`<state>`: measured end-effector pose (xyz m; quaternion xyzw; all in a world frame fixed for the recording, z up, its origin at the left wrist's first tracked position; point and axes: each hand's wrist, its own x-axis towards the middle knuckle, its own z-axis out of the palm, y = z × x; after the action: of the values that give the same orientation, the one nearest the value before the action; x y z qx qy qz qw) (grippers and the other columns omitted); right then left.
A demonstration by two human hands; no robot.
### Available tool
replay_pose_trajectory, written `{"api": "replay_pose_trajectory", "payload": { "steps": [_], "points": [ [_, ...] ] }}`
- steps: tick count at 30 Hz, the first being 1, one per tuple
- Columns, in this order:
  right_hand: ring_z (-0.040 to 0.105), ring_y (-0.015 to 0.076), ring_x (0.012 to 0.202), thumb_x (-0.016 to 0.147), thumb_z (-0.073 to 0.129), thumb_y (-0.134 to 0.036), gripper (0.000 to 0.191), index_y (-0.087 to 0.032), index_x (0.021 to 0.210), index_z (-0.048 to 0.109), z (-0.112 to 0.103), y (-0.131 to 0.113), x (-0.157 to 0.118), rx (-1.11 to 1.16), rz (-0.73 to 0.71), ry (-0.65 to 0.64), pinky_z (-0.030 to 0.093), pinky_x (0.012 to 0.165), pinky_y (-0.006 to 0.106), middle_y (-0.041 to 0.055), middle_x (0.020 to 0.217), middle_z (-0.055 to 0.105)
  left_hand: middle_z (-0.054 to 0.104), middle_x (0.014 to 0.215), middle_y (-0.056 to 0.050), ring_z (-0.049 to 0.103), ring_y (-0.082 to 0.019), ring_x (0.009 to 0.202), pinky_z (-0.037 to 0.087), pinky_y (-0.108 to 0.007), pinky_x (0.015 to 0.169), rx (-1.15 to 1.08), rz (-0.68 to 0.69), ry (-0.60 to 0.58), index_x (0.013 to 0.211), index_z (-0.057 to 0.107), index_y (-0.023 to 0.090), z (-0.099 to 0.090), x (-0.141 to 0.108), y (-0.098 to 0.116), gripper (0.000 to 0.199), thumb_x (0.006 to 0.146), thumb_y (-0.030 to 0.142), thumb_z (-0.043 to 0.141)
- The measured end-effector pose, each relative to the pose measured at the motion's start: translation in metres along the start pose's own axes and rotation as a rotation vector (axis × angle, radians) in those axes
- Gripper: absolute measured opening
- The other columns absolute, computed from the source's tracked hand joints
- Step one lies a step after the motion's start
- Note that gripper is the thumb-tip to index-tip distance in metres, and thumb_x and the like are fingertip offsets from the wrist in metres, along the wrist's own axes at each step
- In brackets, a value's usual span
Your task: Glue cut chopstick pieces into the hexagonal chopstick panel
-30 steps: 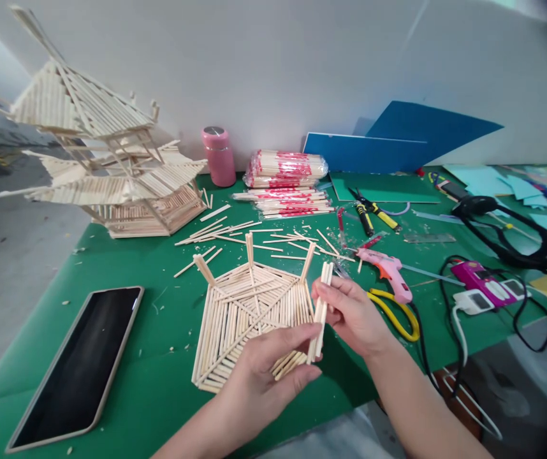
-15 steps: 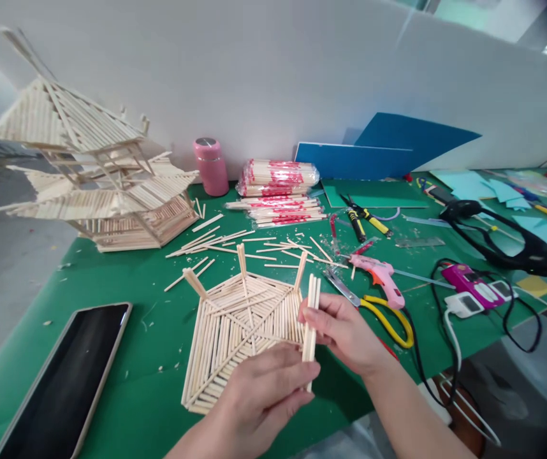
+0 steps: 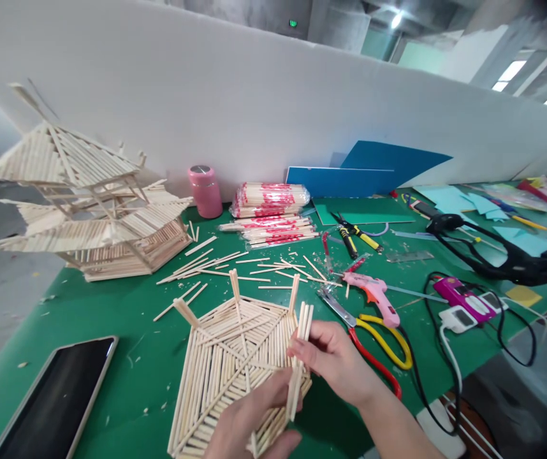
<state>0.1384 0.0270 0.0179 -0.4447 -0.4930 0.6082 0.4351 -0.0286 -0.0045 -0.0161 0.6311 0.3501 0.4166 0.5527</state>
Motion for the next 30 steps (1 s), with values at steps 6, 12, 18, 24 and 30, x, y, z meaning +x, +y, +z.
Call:
{"api": "replay_pose_trajectory", "payload": {
  "steps": [6, 12, 18, 24, 30],
  "points": [
    [0.032, 0.0085, 0.055, 0.079, 0.053, -0.032, 0.025, -0.015, 0.061, 0.049, 0.001, 0.001, 0.001, -0.162, -0.027, 0.039, 0.028, 0.048, 0.021, -0.0044, 0.057, 0.037, 0.064, 0.062, -0.002, 0.061, -0.012, 0.048, 0.042, -0.022, 0.050, -0.437, -0.574, -0.104, 0.087, 0.060, 0.014, 0.005, 0.013, 0.013, 0.030, 0.071, 0.038, 0.062],
    [0.030, 0.0083, 0.054, 0.080, 0.051, -0.034, 0.026, -0.015, 0.063, 0.050, 0.001, -0.002, -0.002, -0.239, -0.018, 0.013, 0.027, 0.047, 0.021, -0.0046, 0.057, 0.035, 0.059, 0.051, 0.001, 0.052, -0.006, 0.036, 0.029, -0.017, 0.039, -0.385, -0.636, -0.122, 0.056, 0.055, 0.012, 0.012, 0.017, 0.015, 0.031, 0.075, 0.037, 0.056],
    [0.032, 0.0078, 0.052, 0.080, 0.051, -0.036, 0.027, -0.013, 0.066, 0.052, 0.002, 0.002, -0.006, -0.244, 0.097, -0.098, 0.027, 0.045, 0.020, -0.0046, 0.057, 0.036, 0.062, 0.055, -0.001, 0.052, -0.006, 0.036, 0.031, -0.018, 0.043, -0.425, -0.641, -0.069, 0.057, 0.057, 0.011, 0.014, 0.019, 0.013, 0.032, 0.075, 0.037, 0.056],
    [0.030, 0.0065, 0.050, 0.077, 0.056, -0.034, 0.029, -0.014, 0.057, 0.049, -0.001, 0.005, -0.003, -0.150, 0.088, -0.005, 0.024, 0.044, 0.020, -0.0060, 0.053, 0.035, 0.068, 0.069, -0.008, 0.062, -0.012, 0.053, 0.042, -0.023, 0.059, -0.646, -0.690, -0.101, 0.073, 0.058, 0.010, 0.010, 0.022, 0.022, 0.024, 0.081, 0.031, 0.050],
    [0.028, 0.0046, 0.043, 0.075, 0.056, -0.033, 0.024, -0.012, 0.064, 0.057, -0.004, 0.010, 0.003, 0.040, 0.186, 0.034, 0.019, 0.041, 0.020, -0.0069, 0.047, 0.038, 0.067, 0.083, -0.009, 0.064, -0.016, 0.072, 0.043, -0.027, 0.072, -0.522, -0.595, -0.222, 0.092, 0.060, 0.012, 0.004, 0.022, 0.026, 0.019, 0.079, 0.023, 0.052]
  ]
}}
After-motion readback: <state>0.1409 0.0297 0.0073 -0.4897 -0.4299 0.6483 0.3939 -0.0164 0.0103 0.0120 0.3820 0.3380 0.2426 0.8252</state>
